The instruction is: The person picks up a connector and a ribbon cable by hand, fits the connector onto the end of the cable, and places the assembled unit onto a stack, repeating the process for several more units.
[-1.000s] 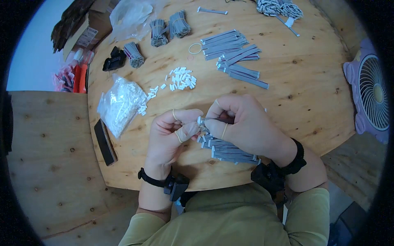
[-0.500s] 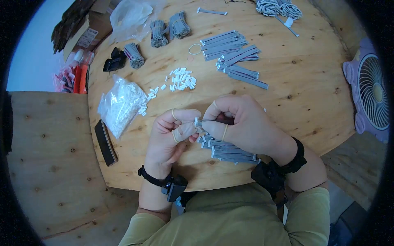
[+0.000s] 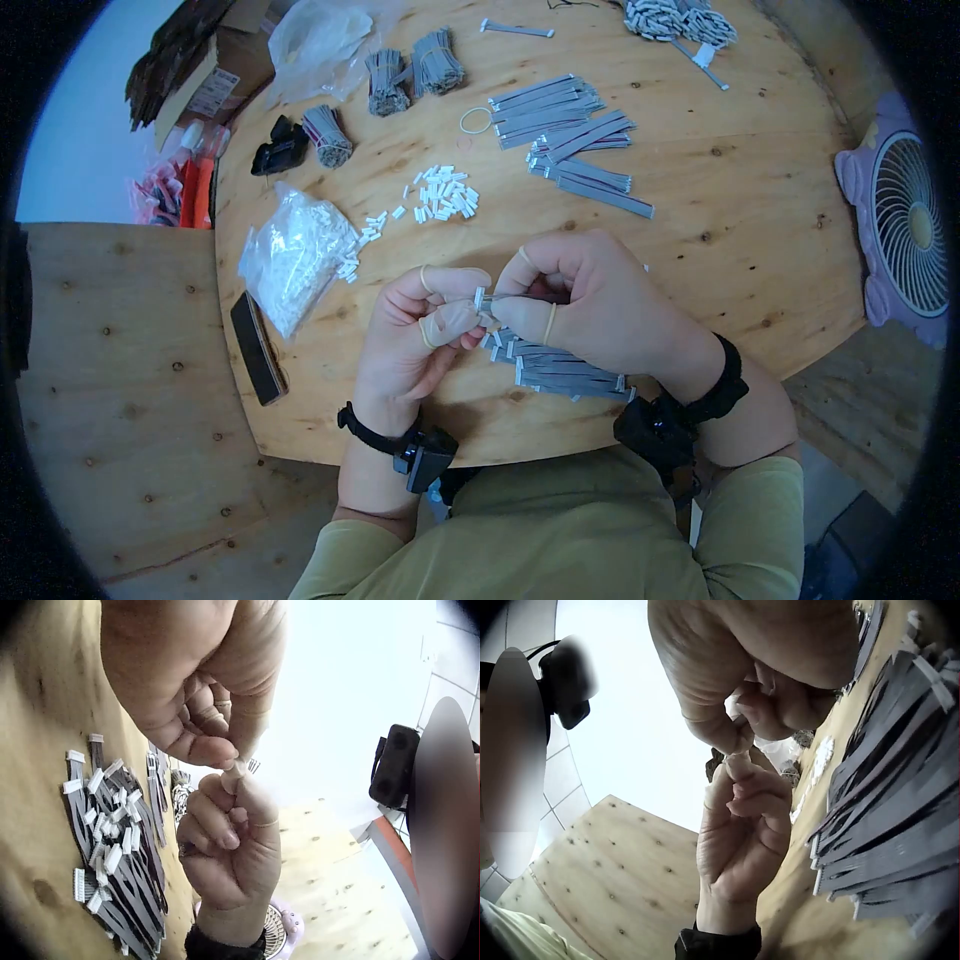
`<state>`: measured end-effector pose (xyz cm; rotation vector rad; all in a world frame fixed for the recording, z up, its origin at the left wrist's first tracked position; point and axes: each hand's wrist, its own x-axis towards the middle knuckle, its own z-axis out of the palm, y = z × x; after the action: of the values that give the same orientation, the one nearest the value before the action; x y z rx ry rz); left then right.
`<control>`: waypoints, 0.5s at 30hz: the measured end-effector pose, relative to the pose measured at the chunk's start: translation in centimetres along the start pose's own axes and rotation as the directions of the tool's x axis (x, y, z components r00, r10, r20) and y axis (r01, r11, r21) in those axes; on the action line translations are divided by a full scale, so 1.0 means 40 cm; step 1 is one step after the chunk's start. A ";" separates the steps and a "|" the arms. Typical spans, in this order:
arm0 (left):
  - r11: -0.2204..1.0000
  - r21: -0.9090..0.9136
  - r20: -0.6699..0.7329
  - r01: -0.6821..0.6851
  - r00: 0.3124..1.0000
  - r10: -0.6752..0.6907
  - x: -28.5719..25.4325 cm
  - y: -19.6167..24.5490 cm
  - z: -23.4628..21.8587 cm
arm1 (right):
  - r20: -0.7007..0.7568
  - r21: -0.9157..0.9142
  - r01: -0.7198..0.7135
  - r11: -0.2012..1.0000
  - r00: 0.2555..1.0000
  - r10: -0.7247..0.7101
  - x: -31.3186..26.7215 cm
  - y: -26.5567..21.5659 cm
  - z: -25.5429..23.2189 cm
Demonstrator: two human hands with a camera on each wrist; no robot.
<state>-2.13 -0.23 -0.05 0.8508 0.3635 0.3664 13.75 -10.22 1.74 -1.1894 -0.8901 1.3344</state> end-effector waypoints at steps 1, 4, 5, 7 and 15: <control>1.000 0.001 -0.001 -0.001 1.000 0.001 0.000 0.000 0.000 | -0.005 0.003 -0.002 1.000 1.000 0.002 0.000 -0.002 0.001; 1.000 0.013 -0.007 -0.011 1.000 0.011 0.000 -0.001 0.002 | -0.021 0.006 -0.009 1.000 1.000 0.009 -0.002 -0.006 0.003; 1.000 0.018 -0.012 -0.014 1.000 0.014 -0.001 0.000 0.003 | -0.027 0.003 -0.013 1.000 1.000 0.013 -0.002 -0.006 0.004; 0.999 0.026 -0.022 -0.019 1.000 0.019 -0.001 0.000 0.005 | -0.032 -0.004 -0.014 1.000 0.999 0.014 -0.002 -0.008 0.004; 0.999 0.035 -0.026 -0.018 0.999 0.019 -0.002 0.002 0.006 | -0.024 0.006 0.009 1.000 1.000 -0.008 -0.001 -0.004 0.006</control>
<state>-2.10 -0.37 0.17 0.8847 0.3879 0.3897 13.55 -10.22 1.96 -1.1938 -0.8724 1.3123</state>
